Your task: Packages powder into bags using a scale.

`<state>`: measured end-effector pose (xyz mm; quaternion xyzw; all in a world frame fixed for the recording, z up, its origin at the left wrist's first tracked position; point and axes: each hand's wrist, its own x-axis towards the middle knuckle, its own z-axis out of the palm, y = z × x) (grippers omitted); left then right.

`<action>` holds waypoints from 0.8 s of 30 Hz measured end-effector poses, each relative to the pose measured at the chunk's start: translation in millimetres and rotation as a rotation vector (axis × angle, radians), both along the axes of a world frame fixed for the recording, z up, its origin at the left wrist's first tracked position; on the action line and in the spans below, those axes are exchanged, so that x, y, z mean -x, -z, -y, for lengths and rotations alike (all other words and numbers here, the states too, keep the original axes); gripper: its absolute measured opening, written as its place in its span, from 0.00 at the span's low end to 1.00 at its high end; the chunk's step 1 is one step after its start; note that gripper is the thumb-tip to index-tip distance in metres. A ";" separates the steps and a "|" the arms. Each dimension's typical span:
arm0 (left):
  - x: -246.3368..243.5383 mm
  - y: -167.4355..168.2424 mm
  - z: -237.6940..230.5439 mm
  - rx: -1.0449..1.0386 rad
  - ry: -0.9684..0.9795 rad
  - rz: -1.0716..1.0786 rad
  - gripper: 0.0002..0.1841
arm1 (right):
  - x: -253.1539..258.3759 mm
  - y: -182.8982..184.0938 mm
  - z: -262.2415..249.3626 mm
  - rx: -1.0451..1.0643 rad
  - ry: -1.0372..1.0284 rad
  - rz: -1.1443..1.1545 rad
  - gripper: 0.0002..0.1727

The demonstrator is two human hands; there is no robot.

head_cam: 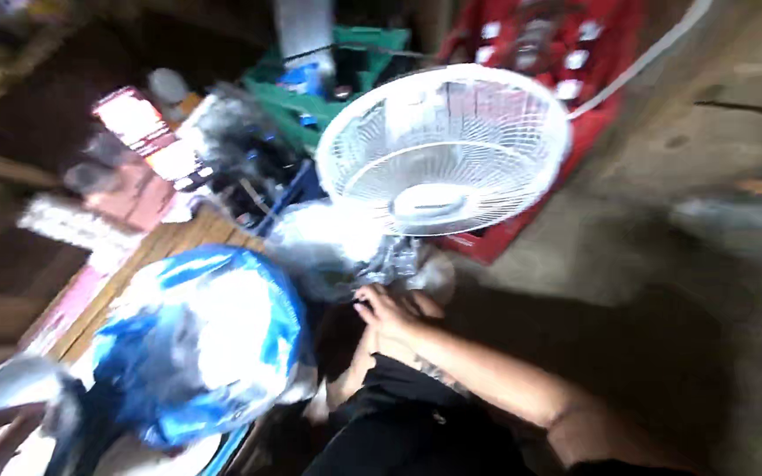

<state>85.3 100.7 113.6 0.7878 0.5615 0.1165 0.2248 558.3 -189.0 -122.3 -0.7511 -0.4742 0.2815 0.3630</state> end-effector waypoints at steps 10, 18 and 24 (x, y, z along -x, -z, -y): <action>-59.9 -27.9 47.7 -0.124 -0.144 -0.013 0.11 | 0.6 16.2 -6.0 -0.025 0.005 0.109 0.23; -69.2 -33.3 53.5 0.094 -0.299 0.041 0.13 | 2.4 18.1 -5.2 -0.072 0.027 0.155 0.21; -72.2 -43.4 61.0 0.195 -0.382 0.241 0.07 | 2.1 17.9 -4.1 -0.079 0.033 0.156 0.20</action>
